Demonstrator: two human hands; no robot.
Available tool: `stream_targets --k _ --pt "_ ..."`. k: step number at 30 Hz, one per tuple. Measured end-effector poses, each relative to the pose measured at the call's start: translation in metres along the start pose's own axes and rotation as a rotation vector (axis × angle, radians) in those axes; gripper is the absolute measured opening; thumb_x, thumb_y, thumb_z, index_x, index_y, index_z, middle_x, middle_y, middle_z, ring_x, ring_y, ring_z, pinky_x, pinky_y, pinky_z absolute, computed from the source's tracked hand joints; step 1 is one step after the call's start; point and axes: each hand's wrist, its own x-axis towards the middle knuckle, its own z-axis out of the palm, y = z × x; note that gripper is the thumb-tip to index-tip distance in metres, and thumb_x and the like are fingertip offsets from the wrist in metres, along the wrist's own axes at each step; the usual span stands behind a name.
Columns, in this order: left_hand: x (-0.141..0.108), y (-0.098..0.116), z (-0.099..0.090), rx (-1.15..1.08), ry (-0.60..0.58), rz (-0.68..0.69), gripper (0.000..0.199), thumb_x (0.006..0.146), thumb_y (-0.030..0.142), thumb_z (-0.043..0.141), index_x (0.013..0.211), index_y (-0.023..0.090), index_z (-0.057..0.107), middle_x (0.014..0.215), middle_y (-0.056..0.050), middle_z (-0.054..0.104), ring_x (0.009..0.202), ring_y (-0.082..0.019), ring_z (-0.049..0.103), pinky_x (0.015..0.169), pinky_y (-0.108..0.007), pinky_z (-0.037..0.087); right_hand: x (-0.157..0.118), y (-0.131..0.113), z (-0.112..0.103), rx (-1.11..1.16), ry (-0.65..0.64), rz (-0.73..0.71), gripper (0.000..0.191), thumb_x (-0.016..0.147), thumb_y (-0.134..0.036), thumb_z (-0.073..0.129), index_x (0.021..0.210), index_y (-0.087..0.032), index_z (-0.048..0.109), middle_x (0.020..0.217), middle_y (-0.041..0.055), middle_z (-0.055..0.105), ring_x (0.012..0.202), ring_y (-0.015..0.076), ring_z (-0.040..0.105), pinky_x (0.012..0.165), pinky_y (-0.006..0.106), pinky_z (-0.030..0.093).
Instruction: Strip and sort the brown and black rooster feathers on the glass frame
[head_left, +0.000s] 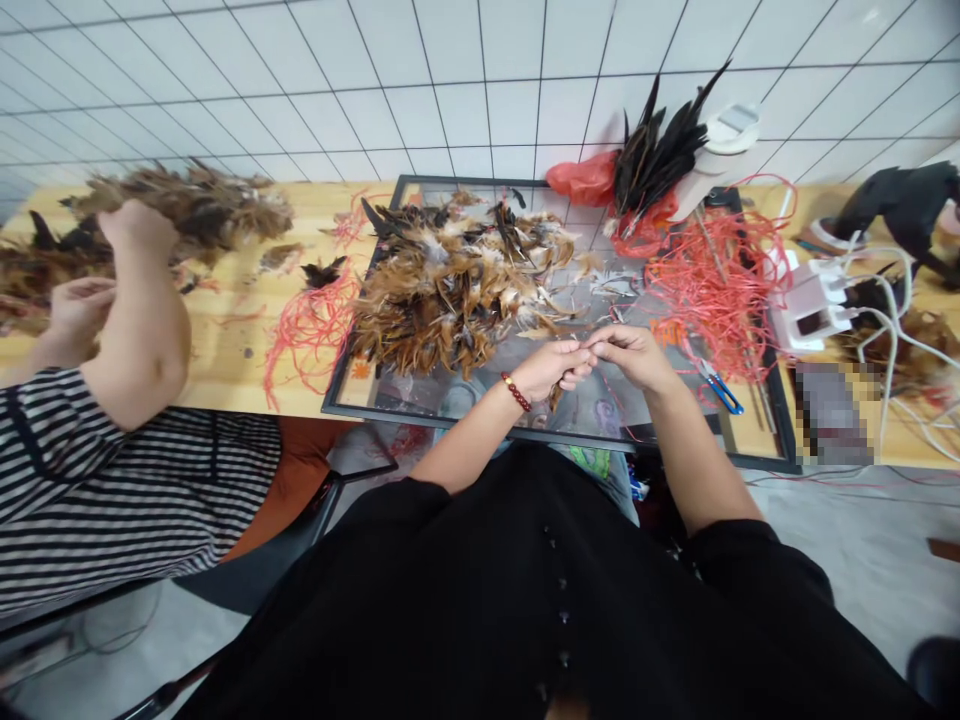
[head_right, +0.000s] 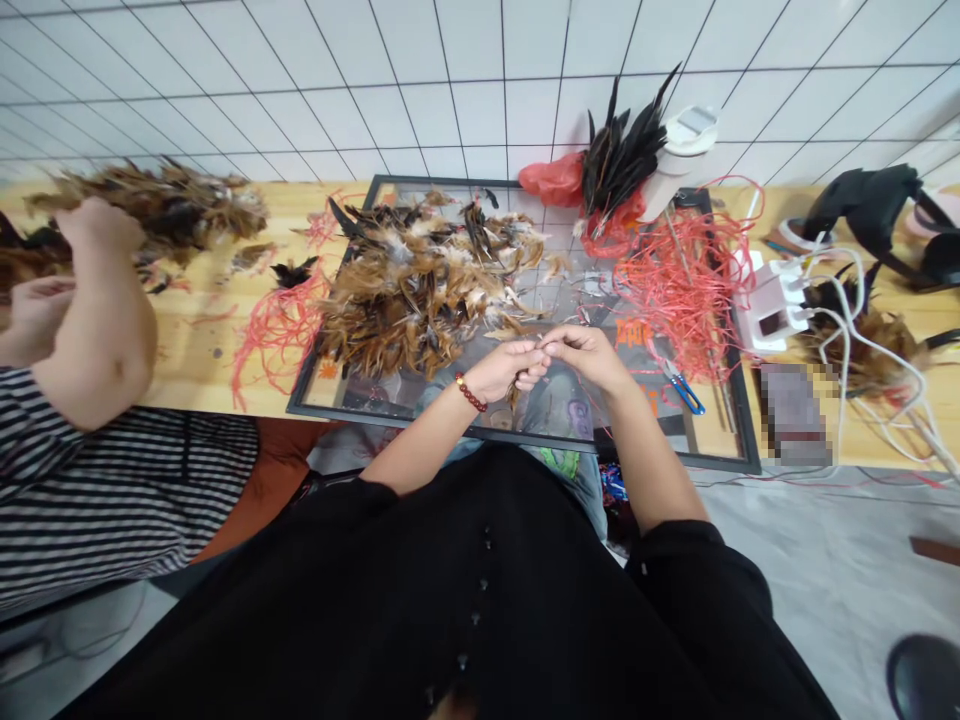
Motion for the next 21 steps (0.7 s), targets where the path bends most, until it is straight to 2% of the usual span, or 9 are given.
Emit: stream_targets --k 4,7,10,12,14,18,21 --pt "-0.001 -0.006 -0.002 -0.014 0.002 0.014 0.023 0.088 0.032 0.066 0.082 0.012 0.056 0.058 0.007 0.041 0.044 -0.002 0.032 0.043 -0.014 0.024 0.000 0.006 0.008 0.000 0.103 -0.036 0.027 0.075 -0.048 0.079 0.077 -0.021 0.071 0.064 -0.0008 0.065 0.059 0.0130 0.057 0.064 0.029 0.047" --pt "0.001 -0.010 -0.005 0.013 0.116 0.026 0.022 0.092 0.031 0.058 0.079 0.014 0.053 0.056 0.008 0.038 0.042 -0.002 0.027 0.043 -0.015 0.020 -0.001 0.006 0.005 -0.175 0.125 -0.042 0.029 0.080 -0.048 0.073 0.091 -0.021 0.072 0.070 -0.0003 0.067 0.063 0.0136 0.058 0.064 0.029 0.046" --pt "0.004 -0.012 -0.010 0.140 0.310 0.077 0.021 0.095 0.024 0.048 0.077 0.015 0.052 0.056 0.008 0.037 0.042 -0.003 0.025 0.045 -0.017 0.019 -0.006 -0.001 -0.004 -0.535 0.050 -0.071 0.022 0.087 -0.041 0.064 0.091 -0.021 0.072 0.078 0.0028 0.069 0.070 0.0164 0.061 0.069 0.031 0.046" --pt "0.007 -0.013 -0.015 0.303 0.414 0.119 0.023 0.095 0.022 0.045 0.075 0.015 0.054 0.056 0.007 0.039 0.046 -0.005 0.031 0.050 -0.018 0.026 -0.010 -0.010 -0.007 -0.751 -0.030 -0.093 0.020 0.089 -0.036 0.060 0.083 -0.020 0.070 0.080 0.0047 0.070 0.073 0.0178 0.063 0.070 0.032 0.045" --pt "0.009 -0.015 -0.018 0.519 0.471 0.181 0.023 0.093 0.022 0.047 0.073 0.015 0.055 0.059 0.005 0.045 0.054 -0.007 0.039 0.058 -0.020 0.034 -0.014 -0.021 -0.005 -0.869 -0.087 -0.120 0.020 0.091 -0.033 0.058 0.082 -0.019 0.069 0.079 0.0052 0.069 0.071 0.0178 0.062 0.068 0.031 0.044" --pt "0.007 -0.015 -0.016 0.918 0.437 0.242 0.023 0.091 0.022 0.048 0.071 0.016 0.057 0.070 0.000 0.057 0.072 -0.013 0.052 0.073 -0.026 0.040 -0.013 -0.039 0.005 -0.958 -0.138 -0.227 0.019 0.093 -0.030 0.053 0.088 -0.019 0.068 0.082 0.0067 0.067 0.076 0.0187 0.061 0.070 0.031 0.043" --pt "0.001 -0.012 -0.010 1.056 0.341 0.250 0.023 0.092 0.021 0.045 0.074 0.017 0.059 0.075 -0.001 0.061 0.078 -0.016 0.056 0.077 -0.028 0.041 -0.004 -0.047 0.007 -0.956 -0.136 -0.293 0.021 0.095 -0.030 0.051 0.088 -0.019 0.067 0.084 0.0075 0.065 0.079 0.0194 0.060 0.072 0.031 0.043"
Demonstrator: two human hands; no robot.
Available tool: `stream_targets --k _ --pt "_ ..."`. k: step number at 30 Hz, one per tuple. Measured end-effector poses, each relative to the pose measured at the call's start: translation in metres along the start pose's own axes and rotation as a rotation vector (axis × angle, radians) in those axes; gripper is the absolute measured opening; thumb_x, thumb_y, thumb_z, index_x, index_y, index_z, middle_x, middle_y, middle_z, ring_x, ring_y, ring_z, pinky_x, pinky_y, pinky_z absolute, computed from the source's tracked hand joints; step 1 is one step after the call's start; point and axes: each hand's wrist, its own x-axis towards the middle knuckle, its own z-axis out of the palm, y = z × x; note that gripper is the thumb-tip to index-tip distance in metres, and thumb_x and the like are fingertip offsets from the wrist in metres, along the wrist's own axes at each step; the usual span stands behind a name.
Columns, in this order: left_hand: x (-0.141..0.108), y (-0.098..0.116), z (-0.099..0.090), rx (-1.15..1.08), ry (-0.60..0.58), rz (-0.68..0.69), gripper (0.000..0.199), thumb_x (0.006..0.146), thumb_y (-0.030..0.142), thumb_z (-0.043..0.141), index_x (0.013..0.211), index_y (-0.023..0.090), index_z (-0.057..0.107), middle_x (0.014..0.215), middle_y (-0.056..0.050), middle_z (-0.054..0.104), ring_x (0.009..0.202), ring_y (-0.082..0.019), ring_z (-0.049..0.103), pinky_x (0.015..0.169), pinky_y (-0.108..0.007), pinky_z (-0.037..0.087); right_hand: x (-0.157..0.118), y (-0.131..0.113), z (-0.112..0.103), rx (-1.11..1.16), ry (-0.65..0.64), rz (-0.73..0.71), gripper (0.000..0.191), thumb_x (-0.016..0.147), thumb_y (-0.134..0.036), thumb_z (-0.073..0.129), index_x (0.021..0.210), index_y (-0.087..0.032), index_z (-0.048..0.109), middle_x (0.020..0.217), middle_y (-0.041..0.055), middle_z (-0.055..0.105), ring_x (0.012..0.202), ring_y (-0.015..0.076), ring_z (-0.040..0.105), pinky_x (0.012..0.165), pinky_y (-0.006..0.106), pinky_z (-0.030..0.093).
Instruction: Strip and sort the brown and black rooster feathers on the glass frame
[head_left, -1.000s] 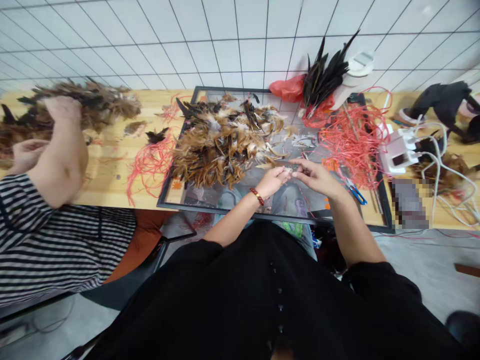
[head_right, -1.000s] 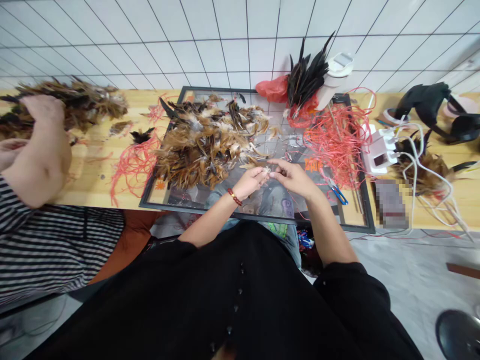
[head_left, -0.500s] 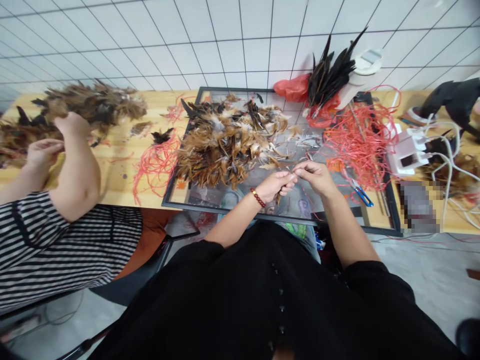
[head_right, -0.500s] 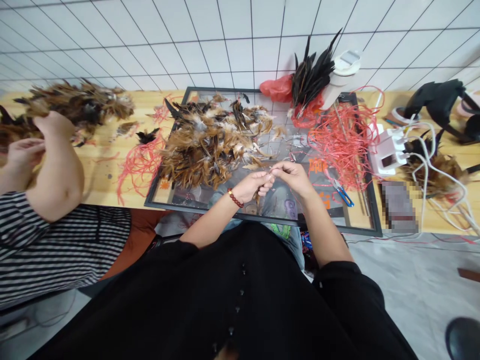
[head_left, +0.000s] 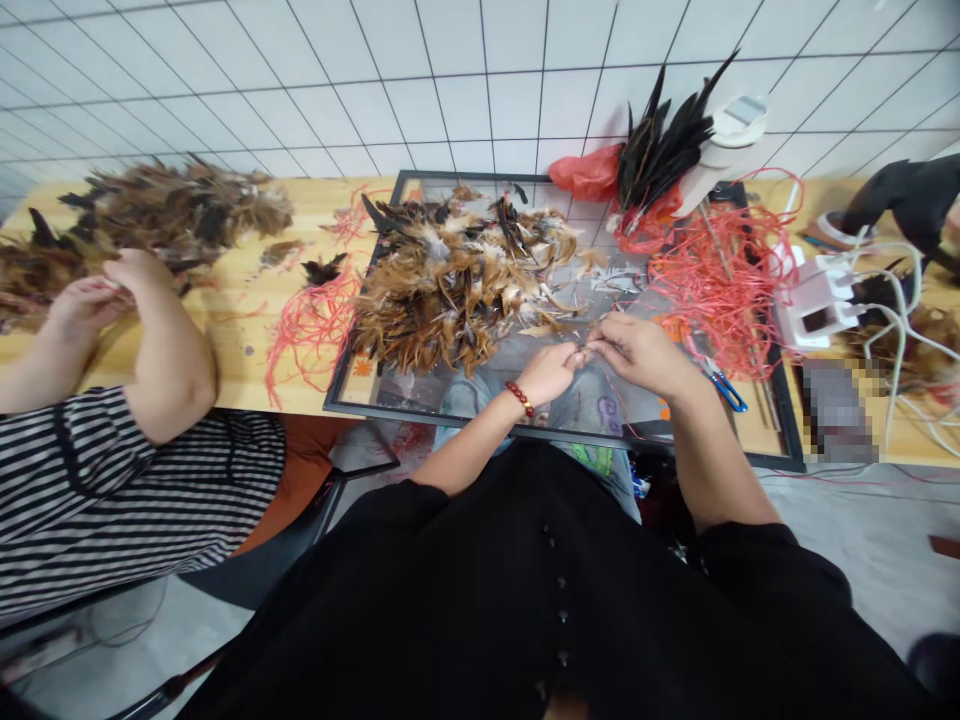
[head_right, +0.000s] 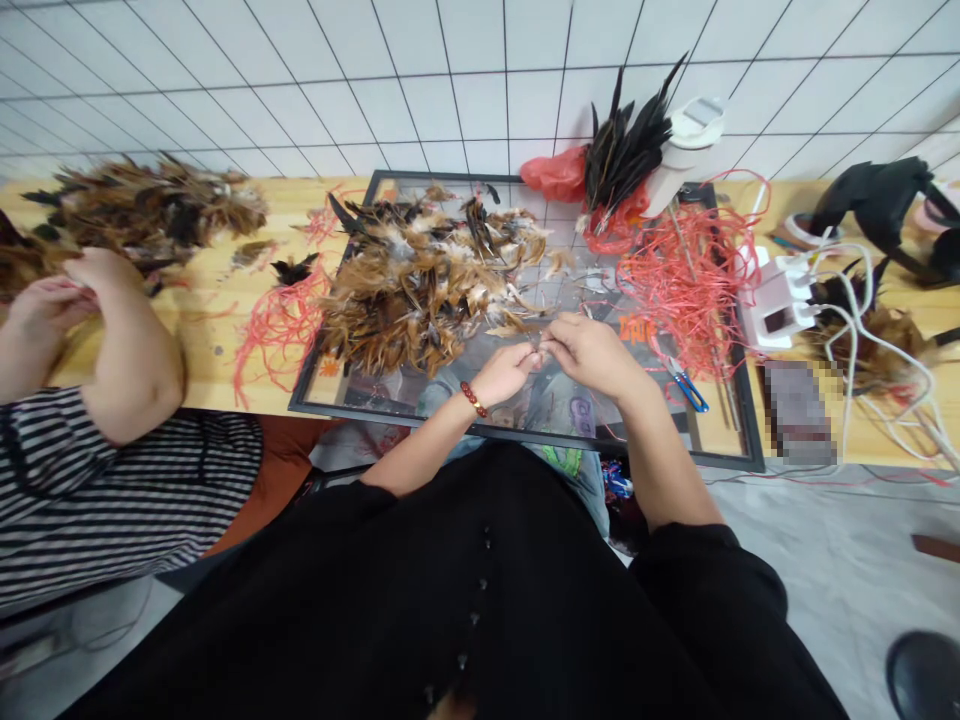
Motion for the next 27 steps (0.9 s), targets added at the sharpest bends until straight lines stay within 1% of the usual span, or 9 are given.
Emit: stream_targets --k 2,5,9,12,14,16,18,24,27 --pt "-0.004 0.004 -0.002 0.013 -0.066 0.049 0.024 0.092 0.022 0.045 0.074 0.017 0.059 0.073 -0.001 0.060 0.077 -0.016 0.055 0.079 -0.028 0.041 0.007 0.003 -0.003 0.093 -0.036 -0.038 0.023 0.095 -0.033 0.052 0.085 -0.019 0.067 0.081 0.0061 0.064 0.076 0.0181 0.059 0.072 0.031 0.044" --pt "-0.009 0.008 -0.007 -0.079 -0.151 0.092 0.025 0.092 0.025 0.046 0.073 0.016 0.059 0.067 0.001 0.055 0.071 -0.014 0.052 0.076 -0.027 0.040 0.014 0.011 -0.002 0.367 -0.128 -0.040 0.028 0.093 -0.042 0.056 0.081 -0.020 0.067 0.076 0.0037 0.064 0.072 0.0161 0.058 0.070 0.031 0.045" --pt "-0.014 0.007 -0.010 -0.311 -0.147 0.136 0.029 0.094 0.034 0.045 0.077 0.016 0.058 0.066 0.003 0.048 0.063 -0.010 0.043 0.068 -0.024 0.037 0.010 0.024 0.013 0.659 -0.041 0.184 0.038 0.082 -0.057 0.067 0.074 -0.020 0.065 0.069 0.0013 0.061 0.064 0.0142 0.054 0.063 0.029 0.043" --pt "-0.009 -0.001 -0.005 -0.411 -0.063 0.125 0.029 0.093 0.038 0.048 0.078 0.016 0.058 0.065 0.004 0.045 0.062 -0.009 0.041 0.067 -0.023 0.036 0.004 0.033 0.036 0.758 0.040 0.305 0.043 0.077 -0.062 0.070 0.073 -0.020 0.063 0.067 0.0007 0.061 0.064 0.0141 0.053 0.064 0.029 0.043" --pt "0.002 -0.011 -0.001 -0.446 0.062 0.093 0.028 0.093 0.037 0.049 0.077 0.016 0.058 0.067 0.003 0.048 0.065 -0.010 0.043 0.068 -0.022 0.037 0.005 0.037 0.054 0.759 0.162 0.372 0.045 0.076 -0.065 0.069 0.074 -0.021 0.062 0.066 -0.0002 0.059 0.062 0.0134 0.050 0.063 0.028 0.040" --pt "0.016 -0.022 0.002 -0.436 0.195 0.036 0.026 0.092 0.033 0.050 0.075 0.016 0.057 0.068 0.002 0.051 0.069 -0.011 0.047 0.071 -0.022 0.039 0.010 0.038 0.072 0.695 0.318 0.427 0.048 0.074 -0.069 0.067 0.072 -0.021 0.059 0.063 -0.0019 0.054 0.060 0.0123 0.045 0.060 0.028 0.037" --pt "0.029 -0.031 0.002 -0.412 0.288 0.008 0.022 0.092 0.027 0.050 0.074 0.016 0.057 0.071 0.002 0.055 0.073 -0.011 0.049 0.076 -0.023 0.040 0.017 0.037 0.087 0.609 0.417 0.449 0.049 0.076 -0.069 0.063 0.071 -0.021 0.058 0.062 -0.0028 0.050 0.058 0.0117 0.040 0.059 0.027 0.033" --pt "0.043 -0.040 -0.008 -0.290 0.370 -0.050 0.023 0.092 0.021 0.049 0.070 0.017 0.054 0.071 0.002 0.057 0.072 -0.011 0.050 0.073 -0.022 0.039 0.026 0.024 0.107 0.438 0.429 0.431 0.040 0.086 -0.060 0.054 0.074 -0.022 0.057 0.057 -0.0042 0.041 0.054 0.0118 0.034 0.055 0.028 0.031" --pt "0.040 -0.043 -0.008 -0.138 0.382 -0.020 0.019 0.091 0.020 0.051 0.074 0.017 0.058 0.075 0.000 0.062 0.076 -0.013 0.053 0.077 -0.024 0.040 0.022 0.024 0.109 0.312 0.436 0.355 0.034 0.090 -0.052 0.051 0.075 -0.022 0.058 0.060 -0.0023 0.046 0.055 0.0132 0.039 0.058 0.029 0.036"
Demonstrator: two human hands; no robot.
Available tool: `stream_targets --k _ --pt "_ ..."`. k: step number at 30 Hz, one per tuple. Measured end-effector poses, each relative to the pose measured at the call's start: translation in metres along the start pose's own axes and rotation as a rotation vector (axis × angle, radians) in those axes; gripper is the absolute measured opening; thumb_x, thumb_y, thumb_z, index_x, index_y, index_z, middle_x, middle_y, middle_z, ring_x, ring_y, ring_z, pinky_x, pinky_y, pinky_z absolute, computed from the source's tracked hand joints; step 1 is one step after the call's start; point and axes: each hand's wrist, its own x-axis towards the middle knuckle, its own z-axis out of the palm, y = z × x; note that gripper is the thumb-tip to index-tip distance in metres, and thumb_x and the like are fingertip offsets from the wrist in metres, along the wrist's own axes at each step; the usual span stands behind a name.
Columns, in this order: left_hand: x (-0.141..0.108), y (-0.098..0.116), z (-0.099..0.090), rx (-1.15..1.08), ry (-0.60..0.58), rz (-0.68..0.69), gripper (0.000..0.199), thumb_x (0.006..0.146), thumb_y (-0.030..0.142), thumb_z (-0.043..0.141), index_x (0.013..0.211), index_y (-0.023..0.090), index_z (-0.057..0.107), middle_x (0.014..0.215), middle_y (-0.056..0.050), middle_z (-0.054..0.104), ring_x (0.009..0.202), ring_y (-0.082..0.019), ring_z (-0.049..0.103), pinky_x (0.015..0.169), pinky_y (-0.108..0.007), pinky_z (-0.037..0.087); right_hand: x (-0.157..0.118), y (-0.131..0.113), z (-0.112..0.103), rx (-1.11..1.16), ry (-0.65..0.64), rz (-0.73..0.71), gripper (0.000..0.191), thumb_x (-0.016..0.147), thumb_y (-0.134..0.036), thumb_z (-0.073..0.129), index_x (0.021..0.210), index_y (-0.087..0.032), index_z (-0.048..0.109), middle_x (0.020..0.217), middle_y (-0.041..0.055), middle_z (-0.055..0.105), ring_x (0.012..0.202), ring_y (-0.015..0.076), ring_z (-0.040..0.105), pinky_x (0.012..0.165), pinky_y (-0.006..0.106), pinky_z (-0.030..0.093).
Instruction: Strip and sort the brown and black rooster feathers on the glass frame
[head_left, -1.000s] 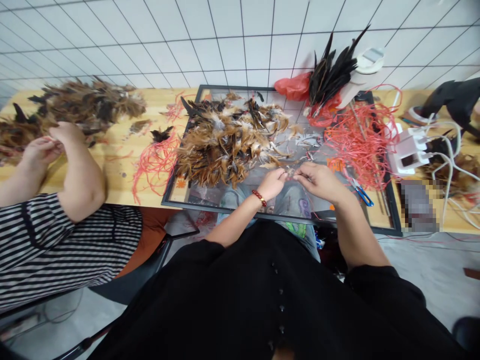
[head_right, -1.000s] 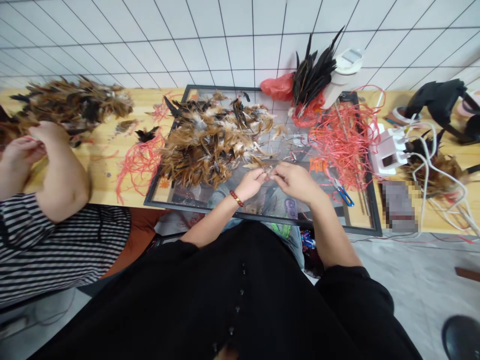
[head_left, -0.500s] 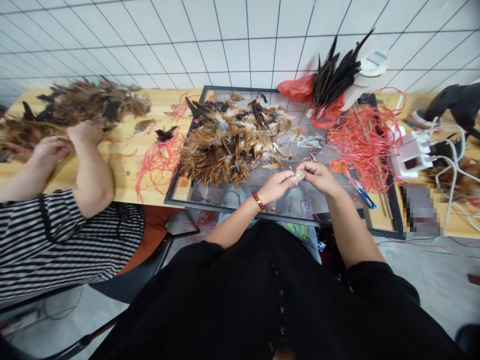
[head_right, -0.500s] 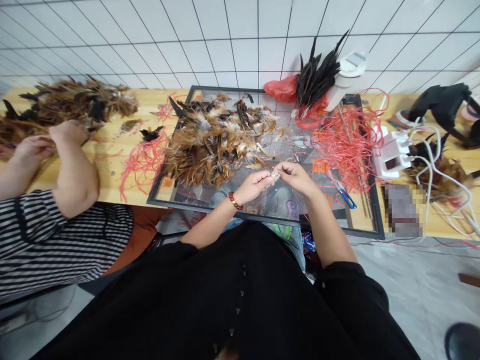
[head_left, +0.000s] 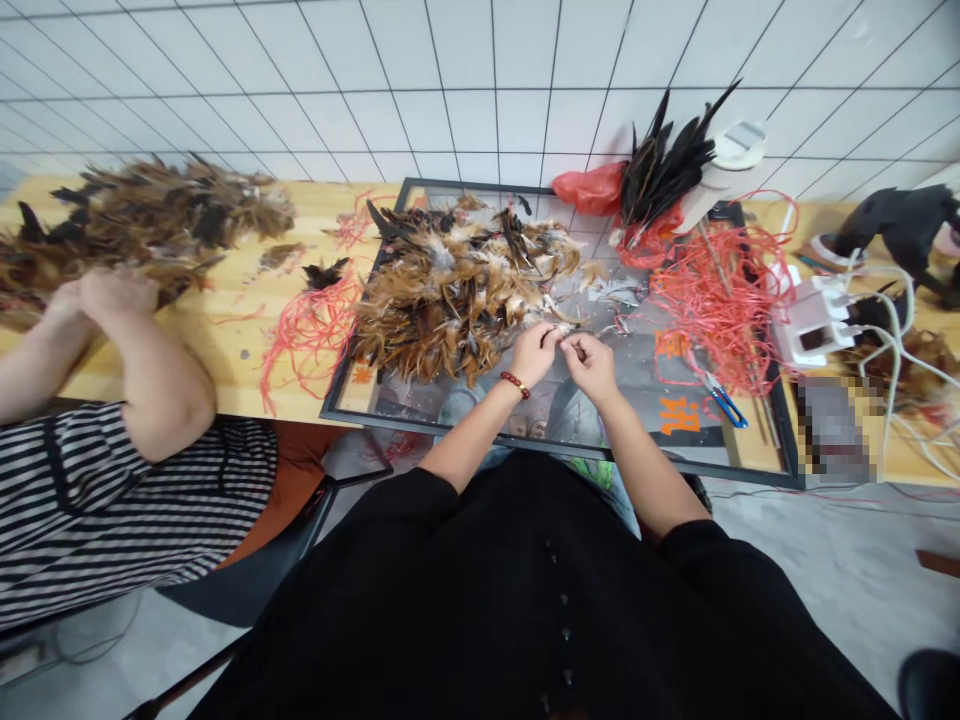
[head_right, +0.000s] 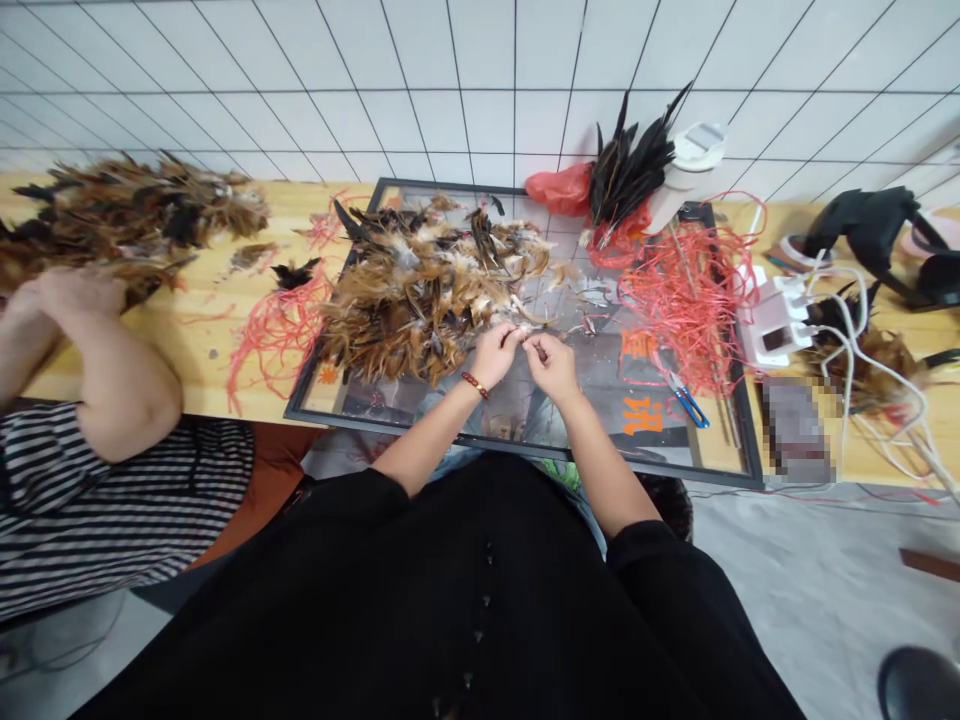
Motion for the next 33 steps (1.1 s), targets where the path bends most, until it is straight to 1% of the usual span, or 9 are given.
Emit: stream_targets --k 3,7,10,15,20,23,25,29,33 --pt "-0.003 -0.009 0.000 0.075 0.032 0.122 0.018 0.093 0.022 0.049 0.080 0.018 0.061 0.082 -0.003 0.066 0.080 -0.014 0.056 0.082 -0.026 0.042 -0.004 0.003 -0.002 -0.146 0.006 -0.176 0.027 0.094 -0.041 0.048 0.081 -0.022 0.062 0.069 0.0022 0.057 0.064 0.0163 0.050 0.067 0.031 0.042" --pt "-0.004 -0.019 -0.001 0.116 0.110 0.180 0.025 0.097 0.027 0.043 0.084 0.017 0.062 0.085 -0.006 0.066 0.082 -0.016 0.058 0.082 -0.028 0.045 -0.008 0.004 -0.002 -0.297 -0.034 -0.376 0.021 0.095 -0.030 0.048 0.089 -0.021 0.066 0.072 0.0043 0.061 0.070 0.0186 0.055 0.072 0.033 0.043" --pt "-0.007 -0.019 -0.002 0.256 0.055 0.255 0.026 0.097 0.022 0.040 0.092 0.016 0.065 0.091 -0.009 0.066 0.089 -0.018 0.059 0.084 -0.031 0.046 -0.009 0.005 -0.002 -0.422 0.000 -0.447 0.019 0.094 -0.025 0.050 0.091 -0.022 0.068 0.074 0.0055 0.064 0.072 0.0198 0.055 0.070 0.034 0.041" --pt "-0.018 -0.010 -0.003 0.610 -0.170 0.365 0.029 0.092 0.013 0.042 0.104 0.018 0.067 0.098 -0.011 0.063 0.092 -0.022 0.058 0.082 -0.034 0.046 -0.010 0.010 -0.012 -0.504 0.093 -0.438 0.018 0.088 -0.021 0.053 0.090 -0.026 0.071 0.081 0.0070 0.067 0.078 0.0230 0.055 0.072 0.039 0.040" --pt "-0.023 -0.006 -0.004 0.548 -0.275 0.543 0.032 0.094 0.016 0.038 0.101 0.020 0.069 0.092 -0.010 0.060 0.094 -0.021 0.057 0.082 -0.033 0.045 -0.006 0.010 -0.024 -0.267 0.177 -0.234 0.017 0.090 -0.033 0.055 0.082 -0.025 0.067 0.078 0.0068 0.064 0.078 0.0243 0.058 0.077 0.042 0.045" --pt "-0.020 -0.009 -0.002 0.393 -0.227 0.560 0.034 0.095 0.015 0.035 0.102 0.020 0.068 0.093 -0.009 0.061 0.093 -0.020 0.057 0.085 -0.033 0.045 0.000 0.011 -0.024 -0.074 0.166 -0.082 0.024 0.090 -0.043 0.056 0.079 -0.024 0.065 0.072 0.0038 0.061 0.070 0.0212 0.055 0.071 0.037 0.045" --pt "-0.018 -0.011 0.000 0.296 -0.156 0.529 0.033 0.095 0.016 0.035 0.100 0.019 0.068 0.093 -0.010 0.062 0.092 -0.020 0.058 0.086 -0.033 0.046 0.004 0.012 -0.021 -0.001 0.121 -0.050 0.027 0.090 -0.045 0.057 0.077 -0.023 0.064 0.069 0.0020 0.059 0.065 0.0189 0.052 0.065 0.034 0.042" --pt "-0.011 -0.016 0.002 0.183 0.003 0.430 0.031 0.097 0.020 0.035 0.099 0.016 0.065 0.096 -0.011 0.065 0.094 -0.020 0.059 0.088 -0.033 0.047 0.009 0.014 -0.014 -0.102 0.028 -0.157 0.028 0.091 -0.042 0.056 0.073 -0.022 0.063 0.062 0.0006 0.054 0.064 0.0179 0.050 0.066 0.034 0.038" --pt "-0.006 -0.017 0.003 0.194 0.055 0.365 0.028 0.098 0.021 0.037 0.101 0.017 0.065 0.101 -0.011 0.067 0.098 -0.019 0.060 0.091 -0.033 0.048 0.007 0.014 -0.010 -0.343 -0.006 -0.293 0.024 0.093 -0.035 0.053 0.078 -0.023 0.066 0.066 0.0030 0.059 0.069 0.0196 0.050 0.072 0.037 0.035"
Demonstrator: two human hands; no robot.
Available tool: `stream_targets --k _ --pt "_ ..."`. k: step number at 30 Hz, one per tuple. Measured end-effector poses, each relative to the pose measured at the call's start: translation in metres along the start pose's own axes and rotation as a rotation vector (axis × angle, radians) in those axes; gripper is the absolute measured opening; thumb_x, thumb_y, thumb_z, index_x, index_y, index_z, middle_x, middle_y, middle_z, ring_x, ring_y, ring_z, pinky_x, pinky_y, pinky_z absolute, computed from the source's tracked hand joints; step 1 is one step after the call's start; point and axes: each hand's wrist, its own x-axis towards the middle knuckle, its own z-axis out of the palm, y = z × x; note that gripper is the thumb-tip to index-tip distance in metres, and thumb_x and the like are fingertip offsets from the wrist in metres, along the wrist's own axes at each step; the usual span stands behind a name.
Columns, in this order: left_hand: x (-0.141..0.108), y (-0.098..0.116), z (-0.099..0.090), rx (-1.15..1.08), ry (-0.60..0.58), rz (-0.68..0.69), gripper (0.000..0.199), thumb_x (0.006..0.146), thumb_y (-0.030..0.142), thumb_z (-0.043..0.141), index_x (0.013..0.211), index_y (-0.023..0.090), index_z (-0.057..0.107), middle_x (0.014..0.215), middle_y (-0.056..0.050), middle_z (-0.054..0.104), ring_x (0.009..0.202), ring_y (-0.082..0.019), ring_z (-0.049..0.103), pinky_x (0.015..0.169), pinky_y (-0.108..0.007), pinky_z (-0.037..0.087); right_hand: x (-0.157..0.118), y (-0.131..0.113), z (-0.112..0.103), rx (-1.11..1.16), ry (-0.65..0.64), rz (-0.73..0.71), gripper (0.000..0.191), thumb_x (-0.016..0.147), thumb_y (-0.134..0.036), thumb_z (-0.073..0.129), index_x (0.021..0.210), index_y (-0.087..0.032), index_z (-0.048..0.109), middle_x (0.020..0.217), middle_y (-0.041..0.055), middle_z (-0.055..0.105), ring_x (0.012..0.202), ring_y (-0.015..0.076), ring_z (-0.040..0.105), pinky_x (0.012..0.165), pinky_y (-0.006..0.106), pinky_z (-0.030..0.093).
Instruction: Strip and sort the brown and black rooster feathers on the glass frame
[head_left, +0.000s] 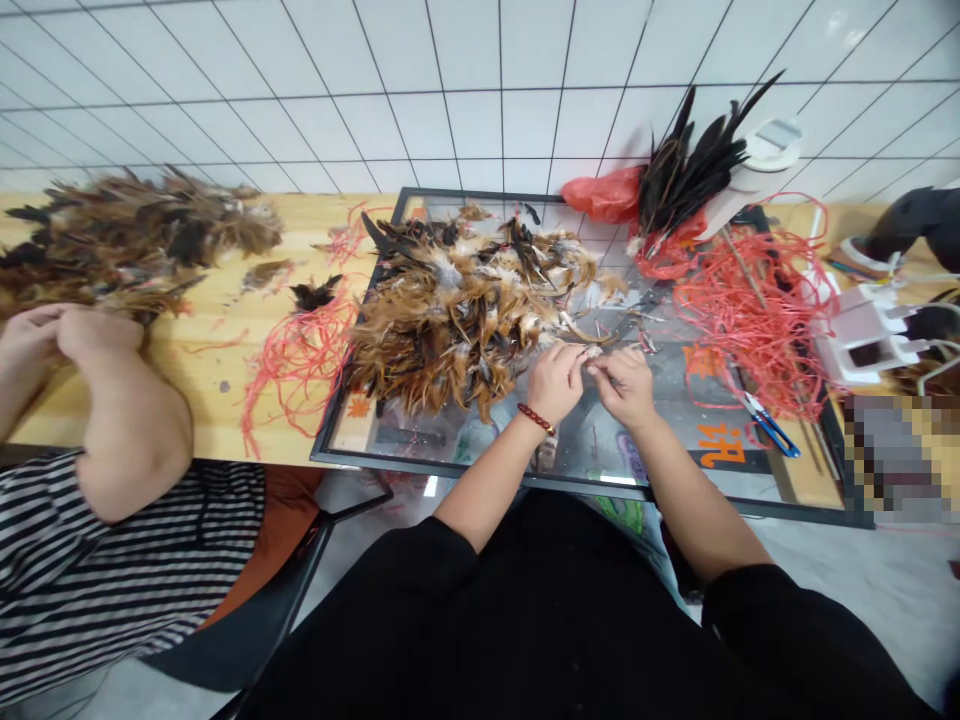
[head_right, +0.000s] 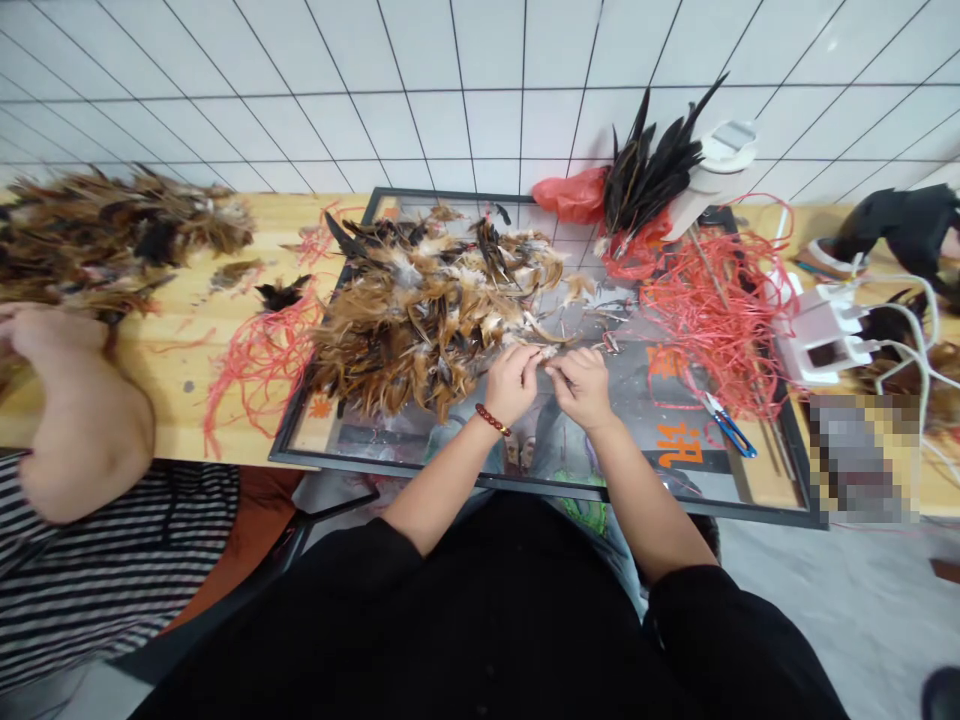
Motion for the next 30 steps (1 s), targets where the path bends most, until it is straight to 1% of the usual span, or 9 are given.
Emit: stream_targets --k 5,9,13,16,20,22,24,27,30 --pt "0.001 0.001 -0.001 0.126 -0.040 0.010 0.026 0.096 0.019 0.041 0.102 0.018 0.066 0.101 -0.010 0.067 0.097 -0.020 0.061 0.090 -0.033 0.047 -0.006 0.001 0.002 -0.183 0.024 -0.111 0.018 0.091 -0.030 0.052 0.086 -0.025 0.069 0.071 0.0048 0.061 0.076 0.0225 0.050 0.076 0.040 0.035" --pt "-0.003 0.001 -0.005 0.249 -0.083 0.080 0.027 0.094 0.016 0.042 0.104 0.018 0.067 0.103 -0.011 0.065 0.098 -0.022 0.059 0.090 -0.034 0.046 -0.007 0.001 0.001 -0.202 0.054 -0.133 0.016 0.089 -0.028 0.054 0.091 -0.028 0.070 0.082 0.0060 0.064 0.086 0.0252 0.054 0.082 0.044 0.036" --pt "-0.008 0.001 -0.009 0.383 -0.133 0.129 0.030 0.093 0.013 0.041 0.104 0.019 0.068 0.100 -0.011 0.064 0.096 -0.022 0.058 0.085 -0.034 0.045 -0.005 -0.002 -0.001 -0.192 0.128 -0.117 0.015 0.089 -0.028 0.056 0.088 -0.028 0.070 0.084 0.0071 0.063 0.088 0.0259 0.054 0.085 0.045 0.036" --pt "-0.007 -0.002 -0.011 0.364 -0.204 0.176 0.030 0.092 0.014 0.040 0.100 0.018 0.069 0.097 -0.011 0.063 0.094 -0.022 0.057 0.084 -0.034 0.045 -0.001 0.000 -0.002 -0.049 0.146 -0.051 0.016 0.090 -0.031 0.055 0.083 -0.025 0.068 0.083 0.0072 0.062 0.087 0.0250 0.055 0.085 0.044 0.038" --pt "-0.004 -0.007 -0.012 0.124 -0.268 0.244 0.028 0.094 0.017 0.041 0.093 0.017 0.069 0.093 -0.010 0.063 0.091 -0.020 0.058 0.085 -0.032 0.046 0.005 0.013 0.003 0.399 0.070 0.089 0.024 0.087 -0.042 0.058 0.075 -0.022 0.062 0.073 0.0024 0.056 0.072 0.0185 0.052 0.073 0.035 0.042" --pt "-0.002 -0.009 -0.013 -0.021 -0.240 0.228 0.027 0.096 0.021 0.042 0.093 0.016 0.069 0.093 -0.010 0.065 0.091 -0.018 0.060 0.085 -0.030 0.046 0.008 0.021 0.007 0.574 0.041 0.176 0.028 0.083 -0.048 0.062 0.074 -0.021 0.060 0.070 -0.0002 0.054 0.066 0.0154 0.049 0.067 0.031 0.040" --pt "-0.002 -0.011 -0.012 -0.121 -0.161 0.175 0.027 0.097 0.026 0.044 0.093 0.016 0.068 0.093 -0.010 0.067 0.090 -0.017 0.061 0.085 -0.030 0.046 0.009 0.024 0.010 0.653 0.037 0.243 0.032 0.079 -0.051 0.066 0.073 -0.021 0.061 0.067 -0.0016 0.054 0.063 0.0134 0.047 0.064 0.029 0.038" --pt "0.000 -0.014 -0.009 -0.148 -0.028 0.089 0.024 0.096 0.027 0.047 0.094 0.016 0.068 0.095 -0.009 0.071 0.092 -0.017 0.063 0.087 -0.029 0.047 0.008 0.021 0.013 0.626 0.054 0.253 0.035 0.078 -0.054 0.068 0.072 -0.020 0.062 0.063 -0.0025 0.053 0.059 0.0120 0.045 0.061 0.027 0.037" --pt "0.002 -0.017 -0.005 -0.043 0.057 0.048 0.021 0.096 0.023 0.048 0.094 0.017 0.068 0.098 -0.008 0.072 0.094 -0.016 0.064 0.089 -0.029 0.047 0.004 0.011 0.013 0.491 0.041 0.157 0.033 0.082 -0.052 0.064 0.073 -0.020 0.064 0.062 -0.0014 0.057 0.058 0.0123 0.047 0.060 0.027 0.038"
